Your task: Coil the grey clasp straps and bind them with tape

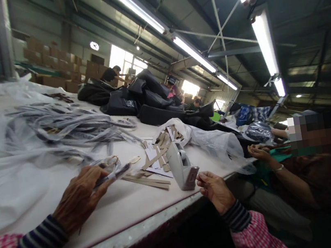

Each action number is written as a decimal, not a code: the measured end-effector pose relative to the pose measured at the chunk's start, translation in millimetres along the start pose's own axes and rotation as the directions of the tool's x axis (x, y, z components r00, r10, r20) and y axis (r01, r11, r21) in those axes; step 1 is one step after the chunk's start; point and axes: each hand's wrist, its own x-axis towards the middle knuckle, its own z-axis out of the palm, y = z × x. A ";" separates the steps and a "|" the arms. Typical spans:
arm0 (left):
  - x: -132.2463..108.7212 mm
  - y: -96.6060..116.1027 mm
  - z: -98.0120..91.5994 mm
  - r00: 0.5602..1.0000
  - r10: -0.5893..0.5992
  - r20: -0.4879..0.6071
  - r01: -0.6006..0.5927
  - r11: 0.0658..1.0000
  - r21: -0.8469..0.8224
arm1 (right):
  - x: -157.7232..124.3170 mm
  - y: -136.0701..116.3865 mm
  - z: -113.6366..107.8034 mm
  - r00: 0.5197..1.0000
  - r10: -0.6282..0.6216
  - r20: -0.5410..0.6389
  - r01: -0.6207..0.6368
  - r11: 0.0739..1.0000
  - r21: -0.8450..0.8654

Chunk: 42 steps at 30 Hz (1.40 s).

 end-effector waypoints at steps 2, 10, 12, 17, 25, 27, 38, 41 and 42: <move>-0.1 0.5 0.3 1.000 0.006 0.003 -0.006 1.000 -0.014 | 1.0 6.5 2.1 1.000 0.010 0.015 -0.010 1.000 0.010; 0.7 15.0 -7.8 0.999 -0.041 0.009 0.041 0.998 -0.049 | 5.7 15.6 -14.5 0.999 -0.042 0.008 0.042 0.982 -0.186; 0.9 19.9 -9.0 0.996 -0.078 0.033 0.080 0.995 -0.067 | -1.8 10.9 -14.8 0.998 -0.063 0.023 0.067 0.970 -0.236; 0.0 28.2 -8.4 0.992 -0.113 0.060 0.117 0.990 -0.074 | -31.9 -3.1 51.5 0.940 -0.133 0.314 0.182 0.974 -0.135; -1.2 33.5 -15.1 1.000 -0.001 -0.014 0.003 0.990 0.138 | -60.1 1.0 208.1 0.785 -0.039 0.618 -0.102 0.976 0.191; -0.1 35.3 -16.6 1.000 0.008 -0.012 -0.005 0.978 0.206 | -58.7 5.0 220.5 0.783 -0.036 0.621 -0.112 0.974 0.199; -1.0 45.0 -18.2 0.997 0.034 0.069 -0.061 0.891 0.450 | -49.9 9.0 238.6 0.842 -0.002 0.540 -0.087 0.986 0.140; -0.5 43.4 -18.9 0.996 -0.009 0.088 -0.030 0.902 0.430 | -44.8 11.6 241.7 0.843 0.010 0.538 -0.074 0.993 0.096; -0.1 42.5 -18.8 0.995 -0.028 0.095 -0.014 0.911 0.413 | -43.0 12.8 242.5 0.842 0.006 0.539 -0.060 0.995 0.083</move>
